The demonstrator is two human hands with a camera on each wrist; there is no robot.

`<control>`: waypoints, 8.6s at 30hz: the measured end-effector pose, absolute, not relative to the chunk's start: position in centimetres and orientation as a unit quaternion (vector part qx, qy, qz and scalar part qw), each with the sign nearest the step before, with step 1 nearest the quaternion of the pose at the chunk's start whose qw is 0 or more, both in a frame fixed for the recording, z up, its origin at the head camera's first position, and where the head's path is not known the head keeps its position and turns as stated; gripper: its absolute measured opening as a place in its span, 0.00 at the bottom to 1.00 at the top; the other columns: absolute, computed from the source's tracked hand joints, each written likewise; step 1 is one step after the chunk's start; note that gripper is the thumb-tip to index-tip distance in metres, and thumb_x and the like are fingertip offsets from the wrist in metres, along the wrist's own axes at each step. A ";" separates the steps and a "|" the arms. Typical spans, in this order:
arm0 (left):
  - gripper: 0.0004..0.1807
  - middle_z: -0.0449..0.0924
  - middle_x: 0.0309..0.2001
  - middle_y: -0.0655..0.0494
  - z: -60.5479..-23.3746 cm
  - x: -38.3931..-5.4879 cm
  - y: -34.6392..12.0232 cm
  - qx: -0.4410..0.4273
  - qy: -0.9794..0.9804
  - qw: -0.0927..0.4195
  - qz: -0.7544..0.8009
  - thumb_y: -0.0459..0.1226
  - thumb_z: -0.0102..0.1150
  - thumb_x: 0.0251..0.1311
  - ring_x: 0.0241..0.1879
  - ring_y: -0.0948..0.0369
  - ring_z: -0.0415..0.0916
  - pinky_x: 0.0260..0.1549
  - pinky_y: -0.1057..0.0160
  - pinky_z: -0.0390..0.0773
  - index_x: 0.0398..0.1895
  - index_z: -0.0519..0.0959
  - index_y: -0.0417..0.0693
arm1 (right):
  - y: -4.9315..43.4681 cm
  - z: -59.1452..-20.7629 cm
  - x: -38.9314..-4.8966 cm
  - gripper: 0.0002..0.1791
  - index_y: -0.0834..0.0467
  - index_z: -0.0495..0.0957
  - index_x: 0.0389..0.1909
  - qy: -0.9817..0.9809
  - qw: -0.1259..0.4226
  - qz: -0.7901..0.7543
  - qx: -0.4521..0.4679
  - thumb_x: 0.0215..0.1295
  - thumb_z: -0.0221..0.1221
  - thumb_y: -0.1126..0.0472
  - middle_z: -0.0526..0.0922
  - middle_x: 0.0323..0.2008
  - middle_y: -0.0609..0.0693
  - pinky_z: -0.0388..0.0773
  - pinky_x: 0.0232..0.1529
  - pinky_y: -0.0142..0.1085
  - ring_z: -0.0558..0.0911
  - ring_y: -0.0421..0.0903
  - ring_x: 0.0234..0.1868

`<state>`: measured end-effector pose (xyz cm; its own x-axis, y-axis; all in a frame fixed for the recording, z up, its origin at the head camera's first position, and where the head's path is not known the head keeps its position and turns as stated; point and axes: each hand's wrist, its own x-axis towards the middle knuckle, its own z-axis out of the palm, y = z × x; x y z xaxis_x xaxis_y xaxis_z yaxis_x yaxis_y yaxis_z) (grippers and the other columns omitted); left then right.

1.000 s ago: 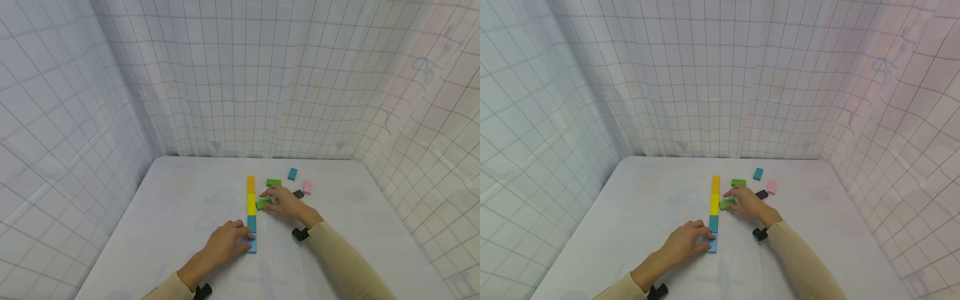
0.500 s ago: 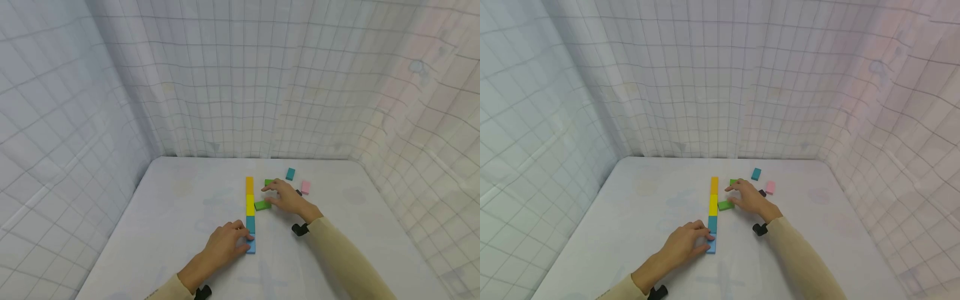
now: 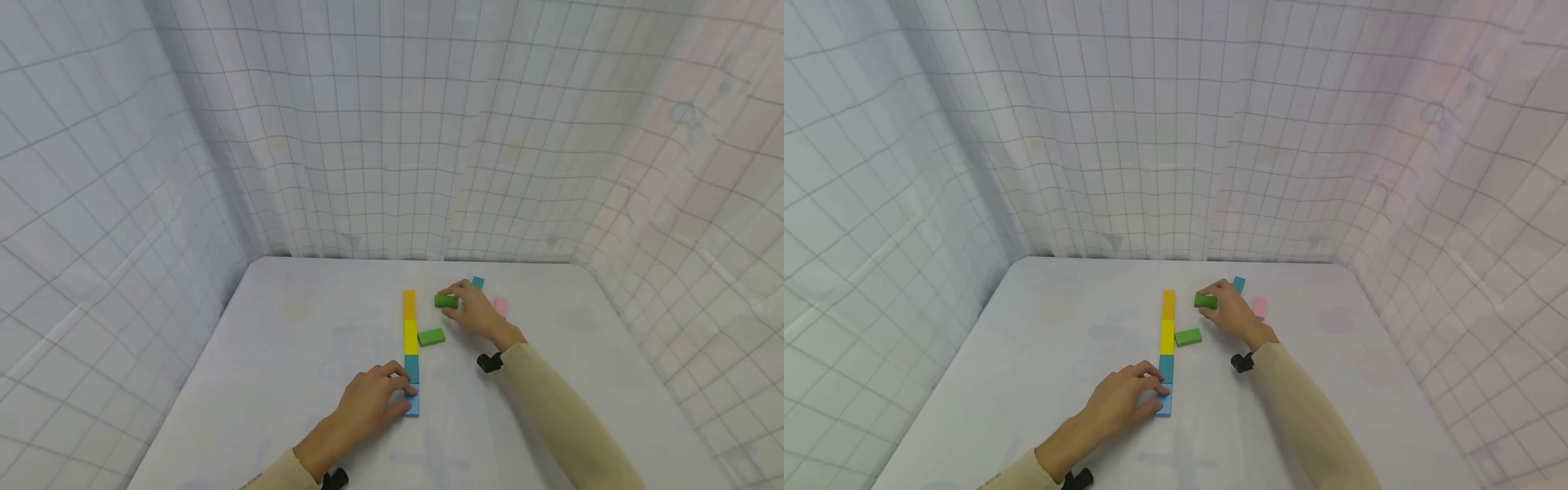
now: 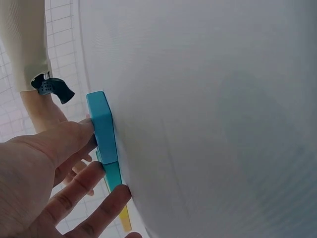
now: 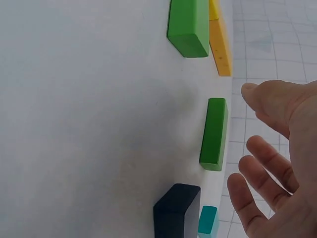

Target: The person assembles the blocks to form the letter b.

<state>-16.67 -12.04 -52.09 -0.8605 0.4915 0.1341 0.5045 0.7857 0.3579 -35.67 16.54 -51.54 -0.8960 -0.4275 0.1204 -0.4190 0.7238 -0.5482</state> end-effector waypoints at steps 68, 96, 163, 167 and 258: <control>0.13 0.89 0.56 0.63 -51.4 -16.6 -11.8 -0.264 -0.940 0.025 -0.216 0.42 0.88 0.66 0.47 0.57 0.89 0.35 0.66 0.83 0.51 0.98 0.61 | 16.8 -52.8 -36.1 0.23 0.54 0.86 0.74 0.960 0.015 -0.203 -0.193 0.84 0.71 0.57 0.85 0.62 0.61 0.83 0.67 0.60 0.81 0.60 0.64; 0.12 0.89 0.56 0.64 -52.0 -16.5 -11.5 -0.256 -0.943 0.016 -0.214 0.43 0.87 0.67 0.48 0.58 0.88 0.37 0.66 0.84 0.52 0.98 0.63 | 17.4 -52.3 -34.3 0.23 0.55 0.88 0.73 0.957 -0.016 -0.211 -0.199 0.82 0.73 0.56 0.87 0.60 0.58 0.83 0.65 0.59 0.81 0.58 0.64; 0.12 0.88 0.55 0.64 -51.7 -16.4 -11.5 -0.255 -0.942 0.023 -0.216 0.42 0.88 0.66 0.45 0.59 0.85 0.35 0.67 0.81 0.51 0.98 0.62 | 18.9 -53.3 -29.9 0.21 0.58 0.91 0.66 0.946 -0.038 -0.205 -0.248 0.75 0.79 0.60 0.88 0.51 0.54 0.86 0.57 0.51 0.84 0.51 0.53; 0.12 0.88 0.55 0.64 -51.8 -16.4 -11.5 -0.255 -0.942 0.025 -0.218 0.42 0.88 0.66 0.45 0.60 0.85 0.35 0.67 0.81 0.51 0.98 0.62 | 18.9 -53.4 -29.8 0.21 0.58 0.91 0.65 0.946 -0.038 -0.202 -0.251 0.75 0.79 0.60 0.88 0.51 0.54 0.86 0.56 0.50 0.83 0.51 0.52; 0.12 0.89 0.57 0.63 -51.7 -16.5 -11.5 -0.246 -0.947 0.005 -0.205 0.42 0.86 0.68 0.49 0.57 0.87 0.39 0.64 0.87 0.53 0.98 0.62 | 19.6 -53.7 -28.8 0.22 0.55 0.90 0.68 0.938 -0.051 -0.215 -0.268 0.76 0.78 0.60 0.89 0.55 0.53 0.87 0.58 0.51 0.85 0.50 0.54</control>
